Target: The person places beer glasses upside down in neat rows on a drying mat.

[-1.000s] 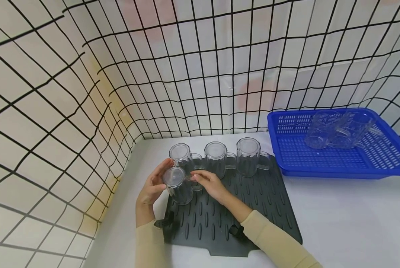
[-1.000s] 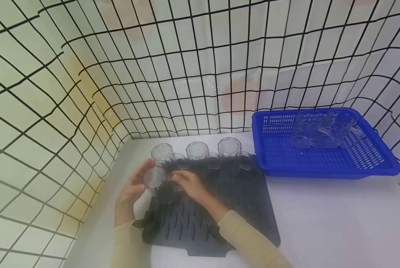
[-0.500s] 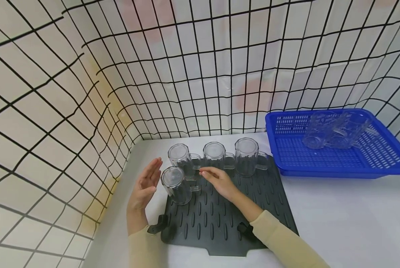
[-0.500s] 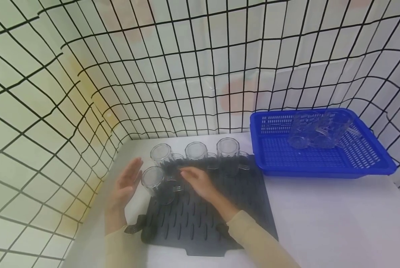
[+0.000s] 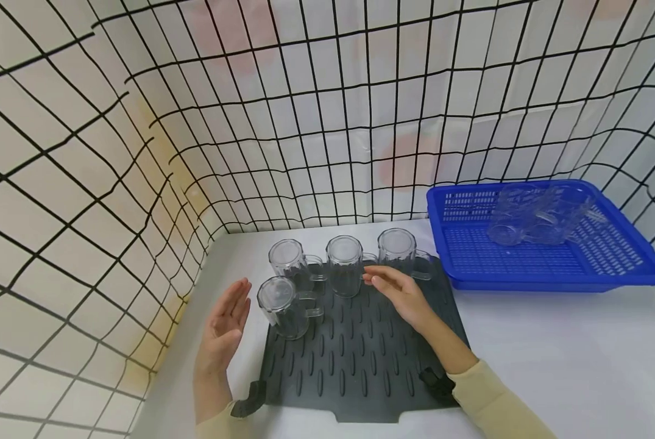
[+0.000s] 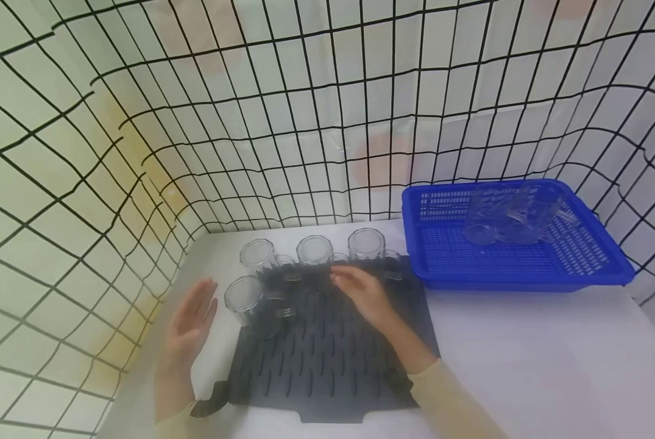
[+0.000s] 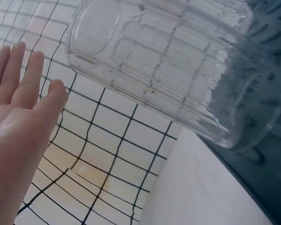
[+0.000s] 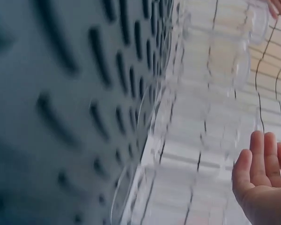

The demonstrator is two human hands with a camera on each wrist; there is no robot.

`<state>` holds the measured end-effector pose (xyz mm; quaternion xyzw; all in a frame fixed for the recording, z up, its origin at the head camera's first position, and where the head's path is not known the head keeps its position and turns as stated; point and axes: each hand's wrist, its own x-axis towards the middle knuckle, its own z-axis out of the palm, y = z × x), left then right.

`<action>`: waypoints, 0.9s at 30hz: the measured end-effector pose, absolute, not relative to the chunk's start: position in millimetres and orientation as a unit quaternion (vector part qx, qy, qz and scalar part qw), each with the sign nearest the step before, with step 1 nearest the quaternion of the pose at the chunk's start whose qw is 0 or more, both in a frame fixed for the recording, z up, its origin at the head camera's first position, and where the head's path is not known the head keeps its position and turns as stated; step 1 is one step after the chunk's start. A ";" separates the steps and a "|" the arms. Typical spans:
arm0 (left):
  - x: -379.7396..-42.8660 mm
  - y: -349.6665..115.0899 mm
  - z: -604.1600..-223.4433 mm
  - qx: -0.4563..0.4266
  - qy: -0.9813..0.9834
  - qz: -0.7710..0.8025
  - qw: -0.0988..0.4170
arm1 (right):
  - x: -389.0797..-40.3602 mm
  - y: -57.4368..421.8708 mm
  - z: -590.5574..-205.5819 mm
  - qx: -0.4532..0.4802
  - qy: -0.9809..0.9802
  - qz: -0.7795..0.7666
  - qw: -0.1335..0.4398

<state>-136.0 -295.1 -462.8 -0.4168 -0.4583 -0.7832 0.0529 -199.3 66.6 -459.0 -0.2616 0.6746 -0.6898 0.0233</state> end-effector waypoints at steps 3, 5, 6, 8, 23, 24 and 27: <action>-123.1 -293.9 -462.1 -0.405 -0.481 -0.775 0.062 | -198.2 85.6 -455.8 -0.267 0.681 -0.682 0.006; -114.2 -291.9 -461.9 -0.393 -0.504 -0.766 0.070 | -197.2 98.0 -452.1 -0.263 0.686 -0.678 -0.006; -110.1 -290.7 -461.7 -0.385 -0.516 -0.761 0.076 | -196.7 103.8 -449.8 -0.261 0.690 -0.675 -0.013; -101.6 -287.8 -461.3 -0.370 -0.542 -0.749 0.086 | -195.2 114.7 -444.5 -0.253 0.695 -0.673 -0.025; -48.6 -274.6 -481.5 -0.158 -0.710 -0.682 0.083 | -192.7 185.9 -422.1 -0.211 0.725 -0.649 -0.093; -48.5 -273.9 -484.2 -0.153 -0.720 -0.672 0.086 | -193.0 190.6 -421.1 -0.208 0.731 -0.642 -0.099; -48.7 -271.0 -491.7 -0.112 -0.765 -0.628 0.089 | -193.5 203.9 -417.0 -0.201 0.743 -0.629 -0.109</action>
